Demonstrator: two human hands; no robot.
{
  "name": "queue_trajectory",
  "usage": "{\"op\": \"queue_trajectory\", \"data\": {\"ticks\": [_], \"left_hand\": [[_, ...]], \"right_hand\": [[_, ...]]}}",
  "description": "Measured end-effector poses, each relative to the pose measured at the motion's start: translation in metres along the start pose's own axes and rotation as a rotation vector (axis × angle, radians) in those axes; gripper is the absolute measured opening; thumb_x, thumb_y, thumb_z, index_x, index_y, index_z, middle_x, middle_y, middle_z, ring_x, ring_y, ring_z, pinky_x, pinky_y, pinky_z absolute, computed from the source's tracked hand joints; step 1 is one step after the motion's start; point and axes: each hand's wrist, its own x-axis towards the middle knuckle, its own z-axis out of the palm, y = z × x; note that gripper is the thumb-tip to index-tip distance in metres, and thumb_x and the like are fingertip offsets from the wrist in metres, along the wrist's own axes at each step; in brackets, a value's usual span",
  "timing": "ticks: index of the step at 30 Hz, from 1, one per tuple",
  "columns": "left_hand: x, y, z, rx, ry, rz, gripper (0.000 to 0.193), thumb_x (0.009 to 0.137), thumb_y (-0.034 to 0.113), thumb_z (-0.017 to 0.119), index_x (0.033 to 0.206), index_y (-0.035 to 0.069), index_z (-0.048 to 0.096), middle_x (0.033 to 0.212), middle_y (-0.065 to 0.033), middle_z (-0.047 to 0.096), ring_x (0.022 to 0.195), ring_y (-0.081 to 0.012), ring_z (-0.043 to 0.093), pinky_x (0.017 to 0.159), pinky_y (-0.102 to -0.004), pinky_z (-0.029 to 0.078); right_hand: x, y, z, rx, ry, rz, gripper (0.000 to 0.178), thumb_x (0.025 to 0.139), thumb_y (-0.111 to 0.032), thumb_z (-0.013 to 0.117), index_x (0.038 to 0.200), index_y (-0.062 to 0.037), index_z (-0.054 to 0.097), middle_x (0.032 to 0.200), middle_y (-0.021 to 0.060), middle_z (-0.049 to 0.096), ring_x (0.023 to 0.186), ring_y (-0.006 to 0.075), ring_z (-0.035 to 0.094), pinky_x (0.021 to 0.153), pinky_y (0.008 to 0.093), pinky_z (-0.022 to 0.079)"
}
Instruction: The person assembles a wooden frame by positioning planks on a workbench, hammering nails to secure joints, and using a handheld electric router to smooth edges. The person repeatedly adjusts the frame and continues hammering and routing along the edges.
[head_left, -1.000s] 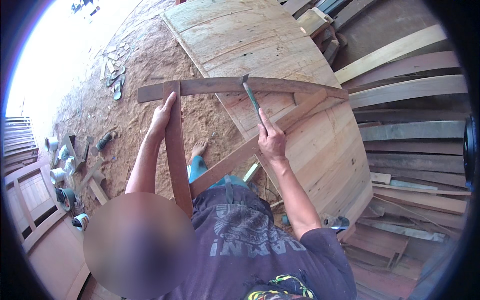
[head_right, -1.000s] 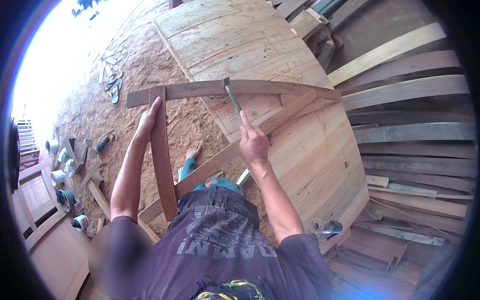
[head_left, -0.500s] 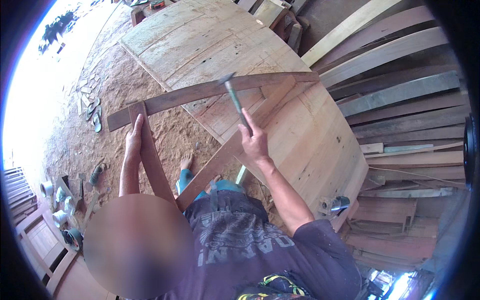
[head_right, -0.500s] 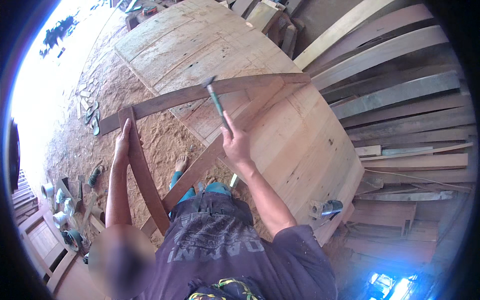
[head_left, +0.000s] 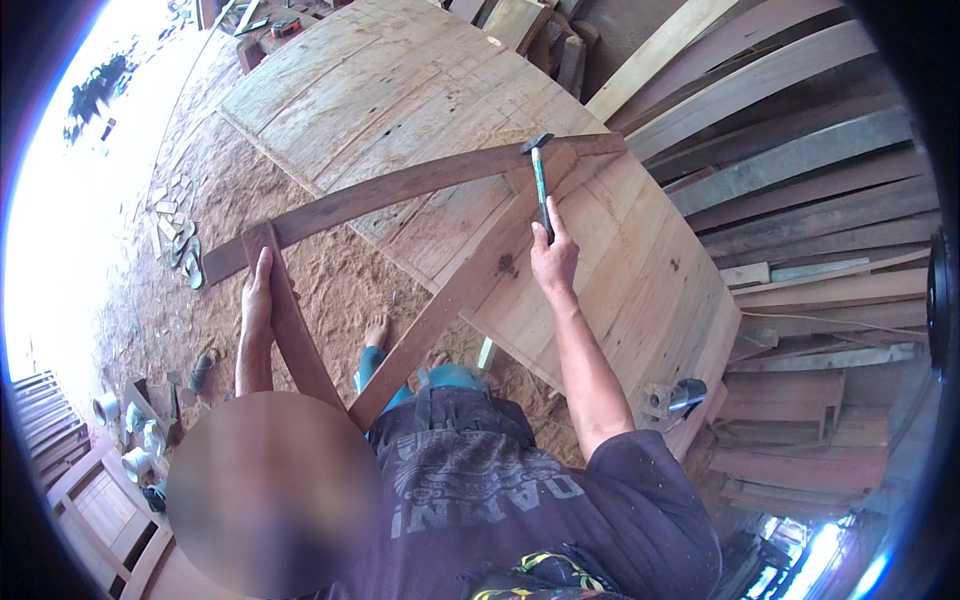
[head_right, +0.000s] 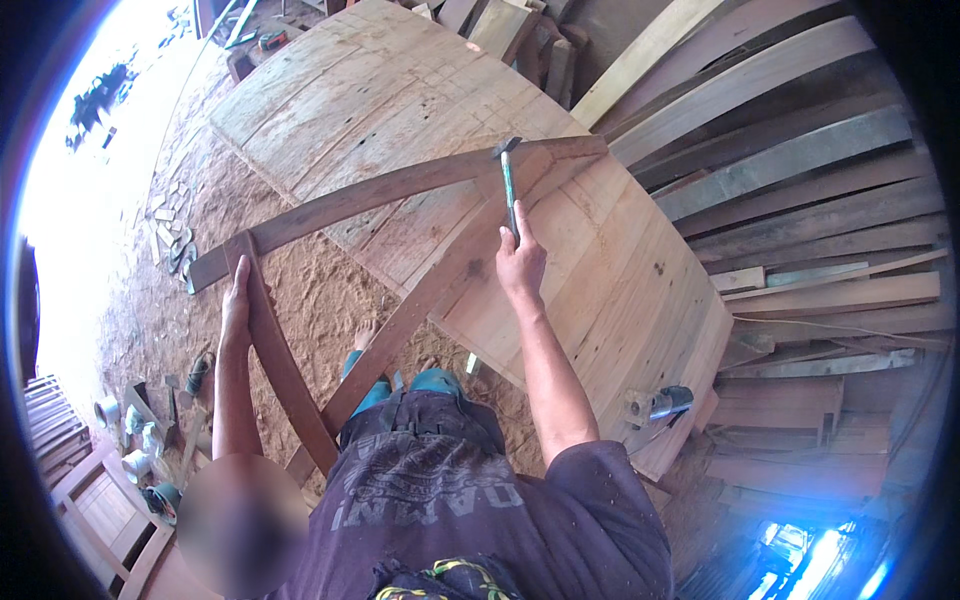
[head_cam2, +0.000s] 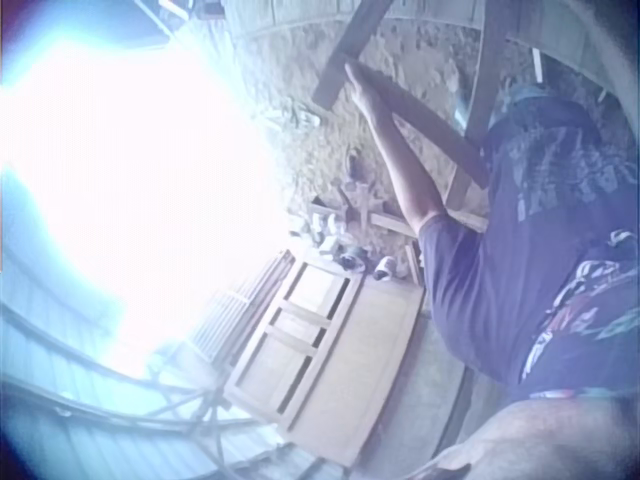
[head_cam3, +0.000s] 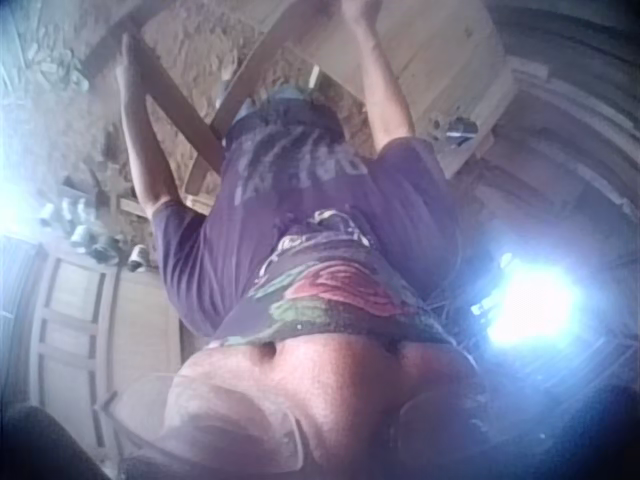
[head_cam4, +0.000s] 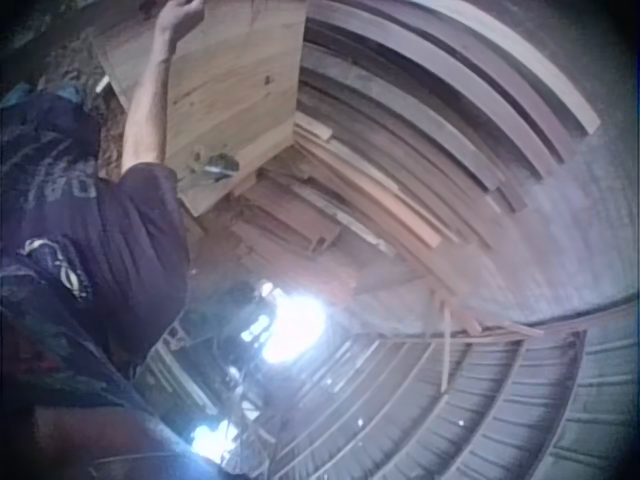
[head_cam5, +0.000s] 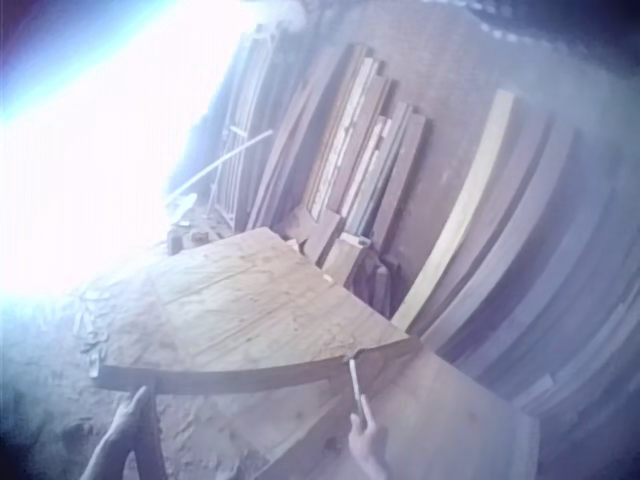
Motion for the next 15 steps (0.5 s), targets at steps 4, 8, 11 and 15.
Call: {"op": "queue_trajectory", "data": {"ticks": [4,8,11,15], "left_hand": [[0.003,-0.001,0.001,0.002,-0.014,-0.014,0.066,0.102,0.069,0.069,0.107,0.003,0.072,0.082,-0.0087,0.07,0.069,-0.0215,0.072,0.065,-0.0384,0.06],[0.005,0.001,0.001,-0.005,0.004,-0.029,0.067,0.102,0.07,0.069,0.104,0.003,0.073,0.081,-0.0092,0.071,0.069,-0.0216,0.072,0.065,-0.0387,0.06],[0.006,-0.001,0.0,0.031,-0.008,-0.025,0.068,0.101,0.071,0.069,0.1,0.003,0.073,0.08,-0.0098,0.072,0.067,-0.0218,0.072,0.065,-0.0385,0.06],[0.009,0.001,-0.002,0.017,-0.019,-0.034,0.069,0.099,0.072,0.071,0.099,0.003,0.074,0.08,-0.0099,0.072,0.067,-0.0214,0.071,0.064,-0.038,0.06]], "right_hand": [[0.002,0.008,0.001,0.023,0.147,-0.164,0.056,0.107,-0.018,0.07,0.162,-0.0137,0.057,0.142,0.0261,0.072,0.128,0.0391,0.073,0.103,0.0428,0.059],[0.009,0.0,-0.004,-0.063,0.033,-0.035,0.056,0.107,-0.018,0.07,0.162,-0.0137,0.057,0.141,0.0259,0.072,0.127,0.0381,0.074,0.103,0.0426,0.059],[0.01,0.007,-0.005,-0.073,0.053,-0.074,0.056,0.107,-0.017,0.069,0.162,-0.011,0.056,0.138,0.0274,0.073,0.121,0.0416,0.075,0.097,0.047,0.061],[0.007,0.009,-0.002,0.037,0.258,-0.292,0.055,0.108,-0.022,0.07,0.16,-0.0101,0.058,0.13,0.0258,0.077,0.112,0.0419,0.078,0.09,0.0493,0.062]]}}
